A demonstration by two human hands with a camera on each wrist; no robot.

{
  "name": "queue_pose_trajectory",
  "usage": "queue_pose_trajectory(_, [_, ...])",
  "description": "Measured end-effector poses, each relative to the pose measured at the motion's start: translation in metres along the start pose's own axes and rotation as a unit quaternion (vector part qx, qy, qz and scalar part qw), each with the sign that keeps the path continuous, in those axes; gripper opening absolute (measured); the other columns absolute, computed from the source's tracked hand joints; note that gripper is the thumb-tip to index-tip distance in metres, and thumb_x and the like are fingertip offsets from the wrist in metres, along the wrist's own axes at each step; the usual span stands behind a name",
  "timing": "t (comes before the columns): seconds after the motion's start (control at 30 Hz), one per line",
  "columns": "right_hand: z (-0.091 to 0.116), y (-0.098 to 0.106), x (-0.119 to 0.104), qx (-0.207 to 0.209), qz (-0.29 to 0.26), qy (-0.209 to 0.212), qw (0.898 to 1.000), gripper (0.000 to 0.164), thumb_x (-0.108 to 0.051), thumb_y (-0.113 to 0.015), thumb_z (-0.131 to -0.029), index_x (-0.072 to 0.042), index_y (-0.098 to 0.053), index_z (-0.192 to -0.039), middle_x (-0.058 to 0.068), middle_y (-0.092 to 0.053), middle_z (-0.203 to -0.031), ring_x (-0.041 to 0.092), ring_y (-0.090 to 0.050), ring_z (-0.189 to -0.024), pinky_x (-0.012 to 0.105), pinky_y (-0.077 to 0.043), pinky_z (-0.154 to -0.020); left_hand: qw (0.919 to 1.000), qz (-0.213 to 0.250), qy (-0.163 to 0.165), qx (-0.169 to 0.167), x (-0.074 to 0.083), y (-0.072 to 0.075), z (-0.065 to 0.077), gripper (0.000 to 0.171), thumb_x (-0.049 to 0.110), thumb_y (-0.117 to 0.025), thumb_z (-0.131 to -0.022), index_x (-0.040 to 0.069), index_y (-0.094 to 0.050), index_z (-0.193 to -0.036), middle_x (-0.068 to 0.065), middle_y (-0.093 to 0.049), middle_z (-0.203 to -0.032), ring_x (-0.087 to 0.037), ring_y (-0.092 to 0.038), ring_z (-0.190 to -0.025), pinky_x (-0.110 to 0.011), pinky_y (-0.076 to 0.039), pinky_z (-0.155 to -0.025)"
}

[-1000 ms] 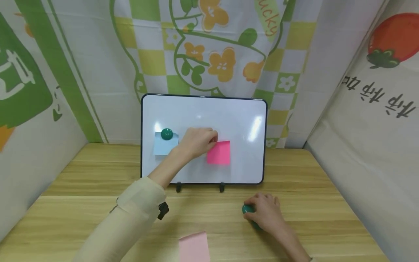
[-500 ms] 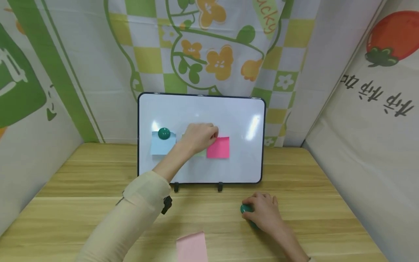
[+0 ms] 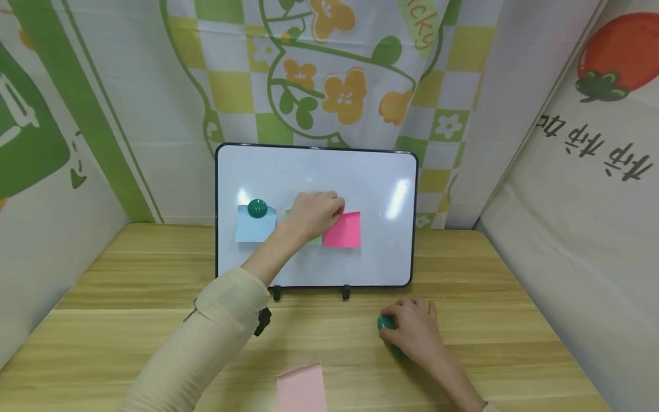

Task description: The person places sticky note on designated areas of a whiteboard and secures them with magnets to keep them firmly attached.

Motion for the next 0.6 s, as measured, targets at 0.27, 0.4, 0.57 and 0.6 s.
queue_pose_trajectory(0.27, [-0.002,0.014,-0.012,0.041,0.006,0.021,0.999,0.03,-0.028,-0.083,-0.077,-0.016,-0.078,-0.103,0.005,-0.068,-0.105,0.041,-0.053,-0.117,0.069,-0.026,-0.108,0.9999,-0.004,0.003,0.01,0.0,0.003,0.0,0.011,0.017,-0.062,-0.097,0.013,-0.072,-0.097,-0.001,-0.068,-0.088,-0.015,-0.061,-0.073,-0.026,-0.049,-0.058])
queue_pose_trajectory(0.4, [-0.002,0.021,-0.018,0.062,0.008,0.027,0.998,0.029,-0.027,-0.085,-0.076,-0.016,-0.078,-0.102,0.004,-0.067,-0.103,0.04,-0.052,-0.119,0.071,-0.022,-0.111,0.9998,-0.005,0.011,0.014,-0.002,0.004,0.001,0.01,0.019,-0.063,-0.096,0.014,-0.072,-0.097,-0.001,-0.067,-0.09,-0.016,-0.063,-0.074,-0.028,-0.05,-0.06])
queue_pose_trajectory(0.57, [-0.002,0.032,-0.025,0.089,0.019,0.045,0.995,0.029,-0.025,-0.086,-0.075,-0.014,-0.078,-0.101,0.004,-0.067,-0.102,0.038,-0.052,-0.116,0.063,-0.026,-0.111,0.9992,-0.008,0.025,0.029,-0.007,0.005,0.004,0.012,0.025,-0.067,-0.095,0.014,-0.073,-0.095,-0.001,-0.068,-0.088,-0.017,-0.064,-0.074,-0.028,-0.05,-0.06])
queue_pose_trajectory(0.6, [-0.003,0.034,-0.026,0.094,0.02,0.05,0.994,0.03,-0.025,-0.086,-0.075,-0.014,-0.078,-0.102,0.004,-0.067,-0.102,0.037,-0.052,-0.115,0.06,-0.027,-0.11,0.999,-0.009,0.029,0.033,-0.008,0.006,0.004,0.013,0.026,-0.068,-0.094,0.014,-0.073,-0.094,0.0,-0.069,-0.087,-0.017,-0.064,-0.074,-0.028,-0.05,-0.06])
Point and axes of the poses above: each hand's wrist, its own z-axis away from the middle knuckle, its own y-axis out of the back of the hand, x = y × z, the point moved 10 cm from there along -z, towards the middle knuckle
